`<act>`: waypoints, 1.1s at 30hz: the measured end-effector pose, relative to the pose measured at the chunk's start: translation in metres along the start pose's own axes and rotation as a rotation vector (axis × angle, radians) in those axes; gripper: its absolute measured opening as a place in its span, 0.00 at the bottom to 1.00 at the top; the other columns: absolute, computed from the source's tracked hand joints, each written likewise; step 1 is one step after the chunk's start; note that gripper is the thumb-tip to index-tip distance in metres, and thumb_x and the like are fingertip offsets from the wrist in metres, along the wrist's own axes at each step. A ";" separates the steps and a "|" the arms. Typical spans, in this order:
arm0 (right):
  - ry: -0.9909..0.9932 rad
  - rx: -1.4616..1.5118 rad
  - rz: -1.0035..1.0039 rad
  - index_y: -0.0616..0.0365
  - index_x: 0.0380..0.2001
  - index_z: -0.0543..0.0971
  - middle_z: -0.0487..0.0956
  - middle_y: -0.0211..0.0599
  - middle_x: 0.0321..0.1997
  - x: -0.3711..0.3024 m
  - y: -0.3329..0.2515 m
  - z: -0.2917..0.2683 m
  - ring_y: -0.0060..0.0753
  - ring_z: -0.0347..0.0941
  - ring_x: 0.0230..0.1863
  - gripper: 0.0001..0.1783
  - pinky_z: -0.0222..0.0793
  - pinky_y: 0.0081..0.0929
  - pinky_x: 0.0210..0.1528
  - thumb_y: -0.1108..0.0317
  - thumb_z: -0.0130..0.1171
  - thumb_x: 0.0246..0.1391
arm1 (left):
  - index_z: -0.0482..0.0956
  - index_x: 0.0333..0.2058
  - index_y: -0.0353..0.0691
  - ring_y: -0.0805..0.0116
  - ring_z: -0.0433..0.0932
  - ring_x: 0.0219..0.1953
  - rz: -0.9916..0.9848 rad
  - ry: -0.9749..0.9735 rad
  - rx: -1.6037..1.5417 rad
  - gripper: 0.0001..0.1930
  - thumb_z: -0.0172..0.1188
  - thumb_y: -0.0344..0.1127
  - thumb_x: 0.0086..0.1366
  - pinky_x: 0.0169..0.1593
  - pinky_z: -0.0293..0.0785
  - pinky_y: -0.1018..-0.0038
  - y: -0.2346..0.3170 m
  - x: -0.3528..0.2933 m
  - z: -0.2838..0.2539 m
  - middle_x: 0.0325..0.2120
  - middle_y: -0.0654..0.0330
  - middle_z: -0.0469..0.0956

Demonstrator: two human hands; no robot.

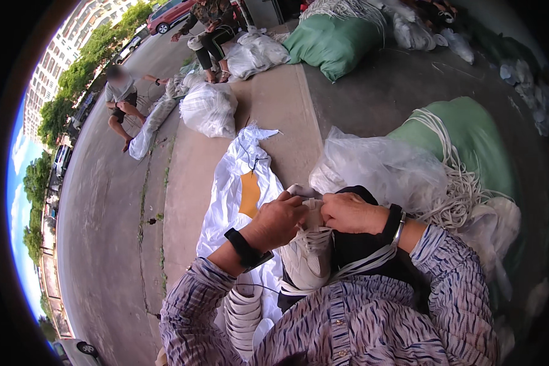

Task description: Insert and thread laces into a white sneaker.

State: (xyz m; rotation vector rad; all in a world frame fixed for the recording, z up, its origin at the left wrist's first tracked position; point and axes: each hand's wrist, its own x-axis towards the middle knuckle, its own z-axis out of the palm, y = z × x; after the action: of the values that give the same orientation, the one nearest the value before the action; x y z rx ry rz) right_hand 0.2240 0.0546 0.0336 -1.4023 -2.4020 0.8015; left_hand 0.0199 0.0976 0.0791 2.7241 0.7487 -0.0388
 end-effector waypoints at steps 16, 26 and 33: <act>0.143 0.908 0.221 0.57 0.31 0.67 0.77 0.38 0.27 0.004 0.008 -0.062 0.21 0.68 0.19 0.06 0.65 0.20 0.26 0.66 0.47 0.58 | 0.80 0.26 0.54 0.59 0.66 0.41 -0.224 0.146 -0.067 0.05 0.61 0.40 0.47 0.49 0.56 0.60 0.018 0.011 0.043 0.28 0.68 0.75; 0.084 1.306 0.028 0.59 0.42 0.71 0.68 0.23 0.20 -0.018 -0.037 -0.132 0.08 0.59 0.16 0.17 0.51 0.06 0.17 0.65 0.60 0.51 | 0.82 0.23 0.56 0.58 0.64 0.43 -0.133 0.065 -0.205 0.07 0.66 0.47 0.44 0.53 0.54 0.60 0.019 0.011 0.037 0.26 0.68 0.75; 0.412 1.556 -0.343 0.62 0.46 0.70 0.62 0.24 0.17 -0.074 -0.038 -0.217 0.10 0.48 0.12 0.13 0.48 0.11 0.14 0.67 0.46 0.61 | 0.81 0.31 0.54 0.55 0.67 0.42 -0.191 0.309 -0.351 0.09 0.64 0.41 0.49 0.52 0.58 0.59 0.014 0.005 0.048 0.30 0.65 0.75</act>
State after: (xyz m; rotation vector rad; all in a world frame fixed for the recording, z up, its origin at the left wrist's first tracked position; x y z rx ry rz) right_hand 0.3353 0.0487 0.2373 -0.3836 -0.9712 1.5023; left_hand 0.0342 0.0740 0.0376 2.3424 0.9929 0.4381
